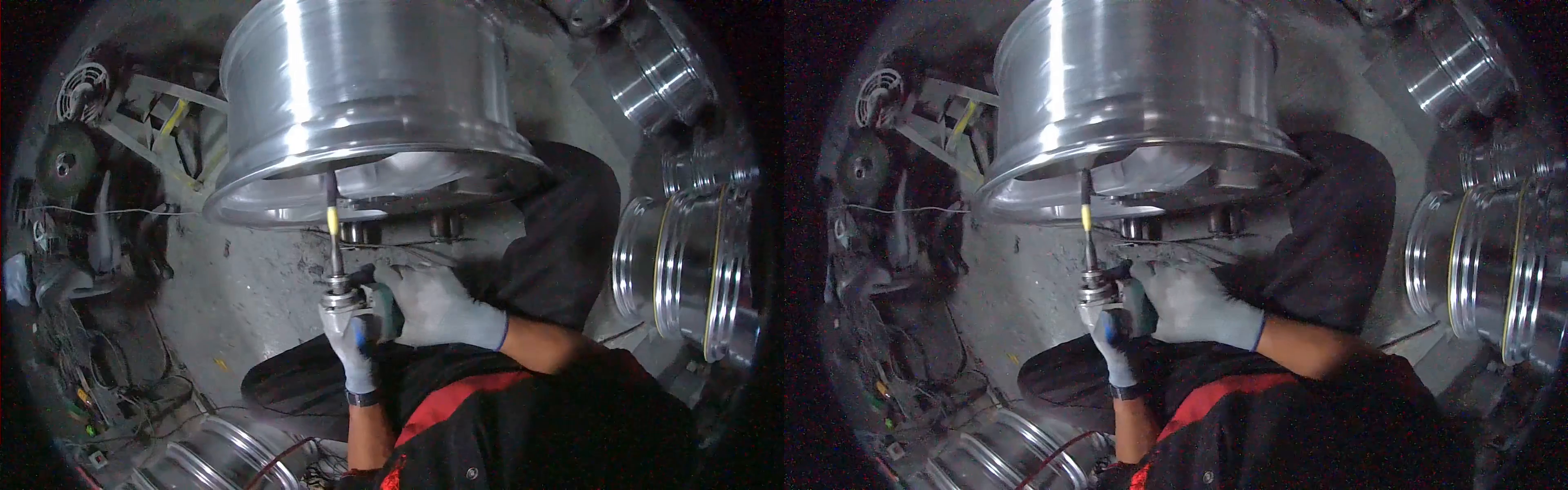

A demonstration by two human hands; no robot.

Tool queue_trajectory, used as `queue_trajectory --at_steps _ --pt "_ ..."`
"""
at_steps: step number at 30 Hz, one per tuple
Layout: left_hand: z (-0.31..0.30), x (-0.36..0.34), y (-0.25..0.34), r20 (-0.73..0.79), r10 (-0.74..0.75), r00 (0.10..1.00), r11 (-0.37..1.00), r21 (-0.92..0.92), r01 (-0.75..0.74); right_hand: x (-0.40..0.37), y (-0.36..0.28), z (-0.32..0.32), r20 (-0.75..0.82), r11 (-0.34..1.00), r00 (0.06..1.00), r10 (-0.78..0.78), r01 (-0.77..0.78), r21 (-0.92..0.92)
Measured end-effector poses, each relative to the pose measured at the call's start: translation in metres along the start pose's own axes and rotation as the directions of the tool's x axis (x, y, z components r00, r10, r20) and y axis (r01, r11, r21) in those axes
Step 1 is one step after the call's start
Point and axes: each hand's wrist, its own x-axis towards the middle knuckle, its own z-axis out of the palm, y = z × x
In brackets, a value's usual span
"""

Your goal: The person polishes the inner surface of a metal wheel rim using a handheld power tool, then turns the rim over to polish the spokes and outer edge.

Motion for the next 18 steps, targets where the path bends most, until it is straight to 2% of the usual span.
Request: queue_trajectory --at_steps 2,4,5,6,7,8,9,11,12,13,14,15,16,18 --pt "0.009 -0.003 -0.011 -0.031 -0.006 1.000 0.998 -0.059 0.004 -0.009 0.007 0.001 -0.035 1.000 0.999 -0.004 0.004 -0.009" --pt "0.018 -0.005 -0.011 0.060 -0.007 0.998 0.989 -0.148 0.016 -0.016 0.007 -0.004 -0.039 0.998 0.998 0.054 -0.054 -0.022" --pt "0.007 0.003 -0.020 0.171 0.143 0.975 0.939 0.289 -0.188 -0.018 0.010 0.000 -0.031 0.998 0.998 0.048 -0.049 -0.029" --pt "0.007 -0.002 -0.019 0.161 0.146 0.976 0.941 0.283 -0.187 -0.019 0.015 0.008 -0.121 0.999 0.993 0.009 -0.013 -0.029" --pt "0.006 -0.009 -0.015 0.137 0.073 0.988 0.985 0.146 -0.094 -0.019 0.018 0.013 -0.212 0.999 0.977 -0.032 0.025 -0.032" --pt "0.004 -0.012 -0.012 0.125 -0.002 0.992 1.000 0.005 0.001 -0.016 0.020 0.017 -0.206 0.999 0.978 -0.040 0.033 -0.036" --pt "0.001 -0.010 -0.015 0.116 0.002 0.993 1.000 0.002 -0.003 -0.013 0.019 0.020 -0.250 0.996 0.965 -0.076 0.061 -0.069" --pt "-0.005 0.002 -0.023 0.163 0.234 0.958 0.897 0.343 -0.278 -0.007 0.014 0.021 -0.289 0.990 0.950 -0.120 0.094 -0.104" --pt "-0.003 0.003 -0.015 0.157 0.238 0.958 0.897 0.342 -0.279 -0.003 0.010 0.019 -0.230 0.992 0.967 -0.106 0.087 -0.095" --pt "0.002 0.001 -0.002 0.088 0.124 0.988 0.981 0.139 -0.136 0.001 0.005 0.018 -0.170 0.993 0.981 -0.091 0.077 -0.086" --pt "0.008 0.000 0.003 0.048 0.000 0.999 0.997 -0.079 0.004 0.001 0.005 0.015 -0.170 0.992 0.980 -0.098 0.084 -0.091" --pt "-0.022 0.007 -0.031 0.071 -0.099 0.993 0.982 -0.152 0.109 0.003 0.002 0.014 -0.113 0.995 0.991 -0.070 0.060 -0.083" --pt "-0.018 0.006 -0.025 0.070 -0.098 0.993 0.982 -0.154 0.108 0.005 -0.001 0.014 -0.056 0.997 0.998 -0.039 0.034 -0.075" --pt "-0.008 0.003 -0.013 0.063 0.052 0.997 0.966 -0.258 -0.034 0.009 0.000 0.020 -0.098 0.995 0.993 -0.068 0.061 -0.075"
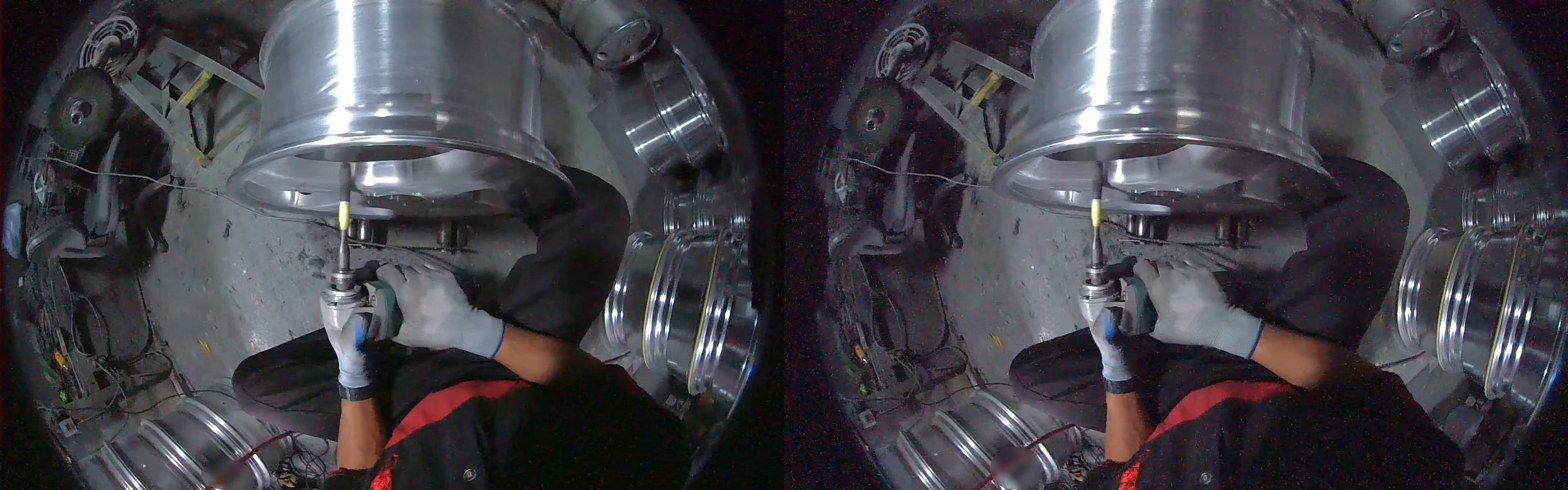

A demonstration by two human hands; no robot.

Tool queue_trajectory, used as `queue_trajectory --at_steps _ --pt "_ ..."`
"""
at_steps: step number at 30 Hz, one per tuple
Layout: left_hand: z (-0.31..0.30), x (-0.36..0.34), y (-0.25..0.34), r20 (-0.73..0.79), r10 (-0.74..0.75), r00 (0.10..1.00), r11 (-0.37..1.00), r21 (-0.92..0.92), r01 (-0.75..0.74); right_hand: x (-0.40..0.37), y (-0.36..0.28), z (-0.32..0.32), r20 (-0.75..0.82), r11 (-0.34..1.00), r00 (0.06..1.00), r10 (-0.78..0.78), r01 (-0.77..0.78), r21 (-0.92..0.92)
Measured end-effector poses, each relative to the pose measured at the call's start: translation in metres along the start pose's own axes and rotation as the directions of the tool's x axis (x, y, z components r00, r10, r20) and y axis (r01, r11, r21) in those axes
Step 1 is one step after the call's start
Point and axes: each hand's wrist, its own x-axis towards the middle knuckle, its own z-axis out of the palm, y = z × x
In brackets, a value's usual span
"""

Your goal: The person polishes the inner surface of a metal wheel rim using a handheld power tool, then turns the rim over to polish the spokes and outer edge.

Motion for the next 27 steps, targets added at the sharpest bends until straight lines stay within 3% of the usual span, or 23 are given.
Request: queue_trajectory --at_steps 1,2,4,8,10,12,14,16,18,19,20,22,24,26,27 --pt "-0.007 0.003 0.005 0.013 0.013 1.000 0.988 0.156 -0.015 0.002 -0.001 0.002 -0.044 1.000 0.999 -0.025 0.025 0.002" --pt "-0.006 0.003 0.008 0.016 0.015 1.000 0.987 0.158 -0.017 0.005 -0.003 0.003 -0.047 1.000 0.999 -0.025 0.025 0.002" --pt "-0.005 0.003 0.015 0.057 0.009 0.998 0.997 -0.071 -0.005 0.013 -0.007 0.003 -0.096 0.991 0.989 -0.114 0.106 -0.079" --pt "-0.004 0.001 0.014 0.000 0.064 0.998 0.998 -0.028 -0.064 0.013 -0.010 0.002 -0.043 0.997 0.996 -0.074 0.074 0.020" --pt "-0.038 0.008 -0.007 -0.032 -0.060 0.998 0.958 0.278 0.066 0.006 -0.007 -0.002 0.053 1.000 0.999 0.013 -0.013 -0.011" --pt "-0.013 -0.003 -0.009 -0.077 -0.078 0.994 0.989 0.116 0.087 -0.005 0.001 0.000 0.043 1.000 0.999 0.020 -0.020 0.006" --pt "-0.003 -0.007 0.004 -0.009 -0.105 0.994 0.974 0.200 0.104 -0.016 0.007 0.000 0.031 0.999 0.999 0.025 -0.026 0.030" --pt "0.004 -0.013 0.012 0.095 -0.024 0.995 0.915 0.403 -0.017 -0.024 0.010 -0.004 -0.032 0.997 0.999 0.007 -0.004 0.072" --pt "0.014 -0.016 0.033 0.153 -0.036 0.988 0.927 0.373 -0.024 -0.028 0.011 -0.006 -0.067 0.994 0.998 -0.020 0.027 0.109" --pt "0.018 -0.016 0.046 0.146 -0.091 0.985 0.996 0.026 0.088 -0.031 0.012 -0.007 -0.102 0.988 0.994 -0.036 0.050 0.144" --pt "0.018 -0.014 0.054 0.163 -0.141 0.977 0.926 -0.327 0.188 -0.034 0.011 -0.012 -0.103 0.988 0.994 -0.046 0.060 0.145" --pt "-0.015 0.011 0.071 0.004 0.071 0.997 0.991 0.115 -0.071 -0.041 0.009 -0.024 0.024 0.997 0.999 -0.022 0.020 0.077" --pt "0.008 0.037 0.115 -0.205 0.394 0.896 0.782 0.586 -0.210 -0.050 0.012 -0.020 -0.044 0.995 0.997 -0.063 0.067 0.080" --pt "0.025 0.066 0.140 -0.125 0.638 0.760 0.641 0.633 -0.434 -0.055 0.013 -0.016 -0.117 0.991 0.988 -0.100 0.110 0.079" --pt "0.035 0.078 0.150 -0.121 0.643 0.756 0.637 0.634 -0.439 -0.056 0.013 -0.015 -0.055 0.994 0.996 -0.072 0.076 0.077"
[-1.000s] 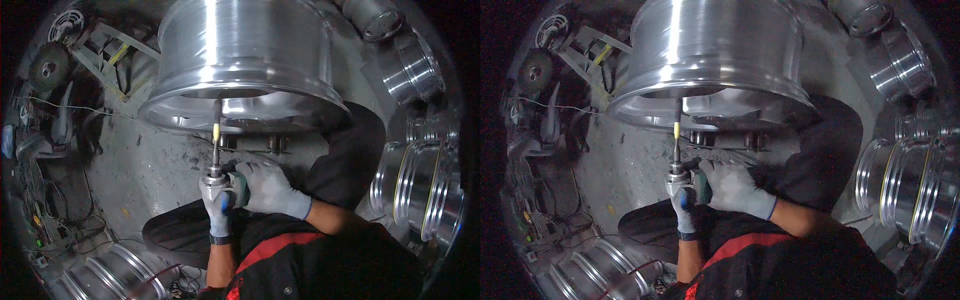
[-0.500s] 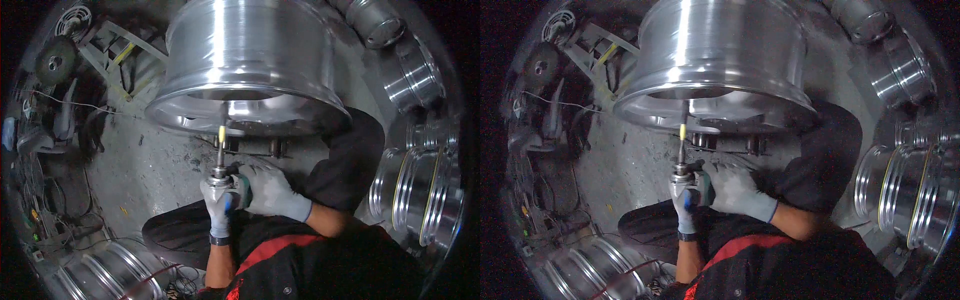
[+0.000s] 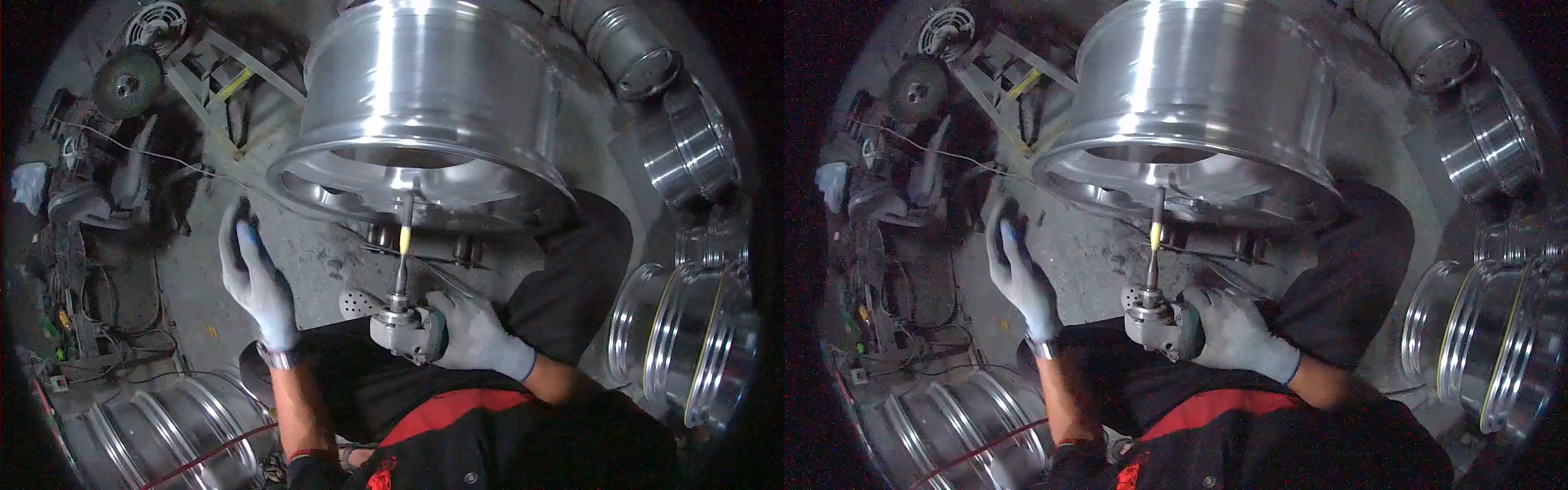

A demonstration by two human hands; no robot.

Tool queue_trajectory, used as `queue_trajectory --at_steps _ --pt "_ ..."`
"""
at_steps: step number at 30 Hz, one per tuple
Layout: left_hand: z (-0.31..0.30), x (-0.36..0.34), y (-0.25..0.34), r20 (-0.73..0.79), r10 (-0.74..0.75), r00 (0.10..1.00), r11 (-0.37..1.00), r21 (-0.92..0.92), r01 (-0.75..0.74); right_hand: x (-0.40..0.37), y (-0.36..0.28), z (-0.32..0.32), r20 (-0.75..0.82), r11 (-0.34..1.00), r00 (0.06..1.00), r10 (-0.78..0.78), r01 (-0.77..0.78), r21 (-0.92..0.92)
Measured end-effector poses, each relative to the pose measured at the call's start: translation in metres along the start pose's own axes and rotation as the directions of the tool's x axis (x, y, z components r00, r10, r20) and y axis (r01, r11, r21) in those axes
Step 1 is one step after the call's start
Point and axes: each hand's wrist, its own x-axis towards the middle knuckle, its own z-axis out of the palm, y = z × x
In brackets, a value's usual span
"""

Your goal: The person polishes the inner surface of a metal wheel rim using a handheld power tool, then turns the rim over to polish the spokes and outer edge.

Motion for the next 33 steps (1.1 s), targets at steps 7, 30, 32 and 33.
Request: queue_trajectory --at_steps 7,30,32,33 --pt "0.037 0.056 -0.012 0.402 0.441 0.803 0.795 0.241 -0.557 -0.007 0.001 0.007 0.194 0.997 0.979 0.059 -0.068 0.041" --pt "0.015 0.068 -0.074 0.241 0.271 0.932 0.893 0.298 -0.337 0.012 -0.009 0.005 0.222 0.998 0.974 -0.040 0.031 0.045" --pt "0.014 0.067 -0.075 0.244 0.265 0.933 0.895 0.299 -0.332 0.016 -0.008 0.003 0.247 0.998 0.968 -0.046 0.033 0.055" --pt "0.013 0.067 -0.075 0.255 0.262 0.931 0.895 0.295 -0.333 0.017 -0.009 0.002 0.241 0.997 0.969 -0.052 0.037 0.066"
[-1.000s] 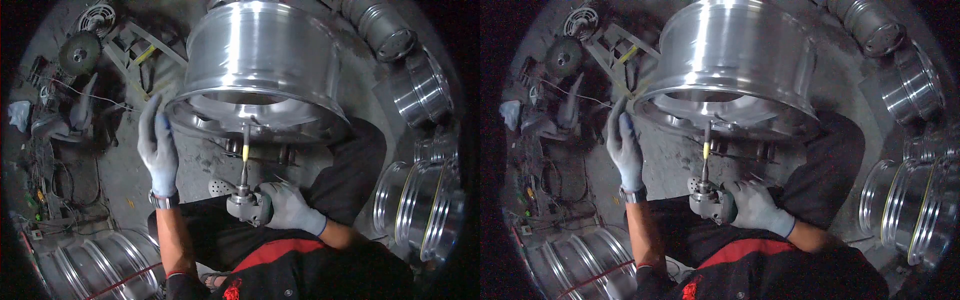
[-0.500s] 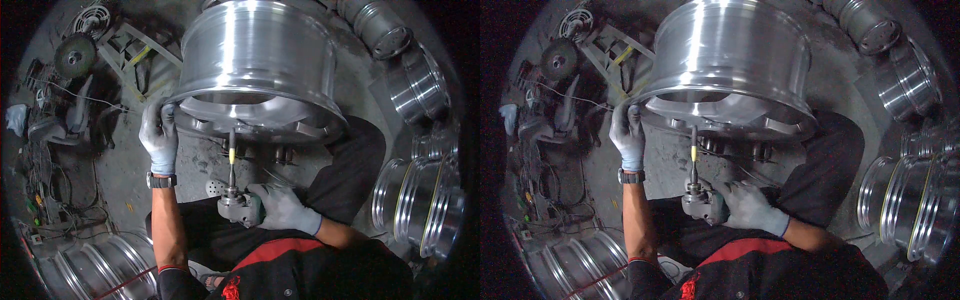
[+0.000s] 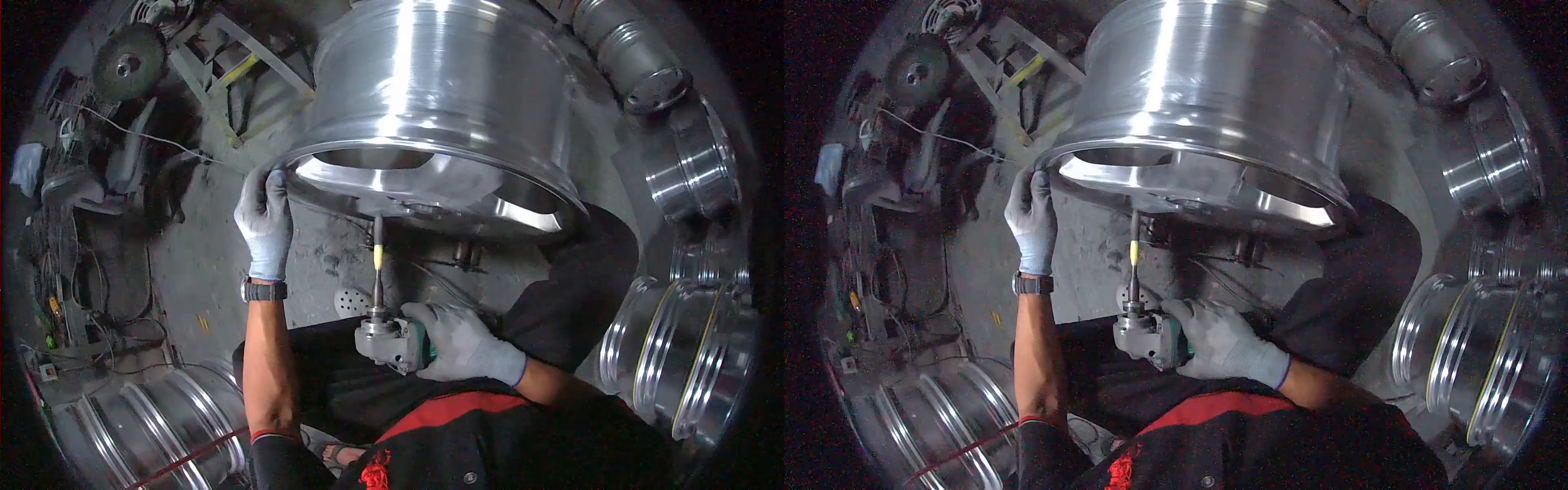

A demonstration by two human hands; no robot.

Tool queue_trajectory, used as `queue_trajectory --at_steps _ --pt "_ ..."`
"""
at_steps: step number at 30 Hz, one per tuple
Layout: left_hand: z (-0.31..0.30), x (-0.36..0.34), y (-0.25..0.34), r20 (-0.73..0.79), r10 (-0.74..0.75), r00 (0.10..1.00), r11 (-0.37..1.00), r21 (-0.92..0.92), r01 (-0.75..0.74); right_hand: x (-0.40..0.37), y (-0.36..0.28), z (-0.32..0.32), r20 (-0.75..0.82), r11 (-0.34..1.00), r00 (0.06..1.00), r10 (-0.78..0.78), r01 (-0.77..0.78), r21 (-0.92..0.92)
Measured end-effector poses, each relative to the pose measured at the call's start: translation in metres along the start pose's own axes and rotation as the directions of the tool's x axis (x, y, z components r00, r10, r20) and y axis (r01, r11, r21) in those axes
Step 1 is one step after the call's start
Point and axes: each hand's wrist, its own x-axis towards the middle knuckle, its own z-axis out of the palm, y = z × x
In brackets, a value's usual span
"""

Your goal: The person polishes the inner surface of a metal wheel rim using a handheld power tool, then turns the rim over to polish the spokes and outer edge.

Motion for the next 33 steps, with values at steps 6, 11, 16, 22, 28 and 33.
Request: queue_trajectory --at_steps 6,11,16,22,28,33 --pt "-0.016 -0.007 0.050 0.040 -0.280 0.959 0.957 -0.060 0.282 0.009 -0.001 -0.001 -0.045 0.998 0.998 -0.051 0.049 -0.029" --pt "-0.053 -0.075 0.063 0.094 -0.542 0.835 0.771 -0.338 0.539 0.025 -0.008 -0.001 -0.096 0.997 0.993 -0.067 0.064 -0.034" --pt "-0.054 -0.189 0.090 0.245 -0.598 0.763 0.641 -0.426 0.639 0.035 -0.027 0.000 -0.114 0.999 0.993 0.009 -0.013 -0.034" --pt "-0.046 -0.205 0.125 0.198 -0.631 0.750 0.588 -0.508 0.629 0.050 -0.062 -0.003 -0.096 0.984 0.992 -0.079 0.093 0.149" --pt "-0.072 -0.197 0.099 0.101 -0.618 0.780 0.561 -0.638 0.527 0.071 -0.079 -0.004 -0.013 0.944 0.983 -0.182 0.179 0.277" --pt "-0.090 -0.191 0.073 0.099 -0.653 0.751 0.520 -0.662 0.539 0.089 -0.089 0.015 -0.168 0.903 0.950 -0.265 0.305 0.302"
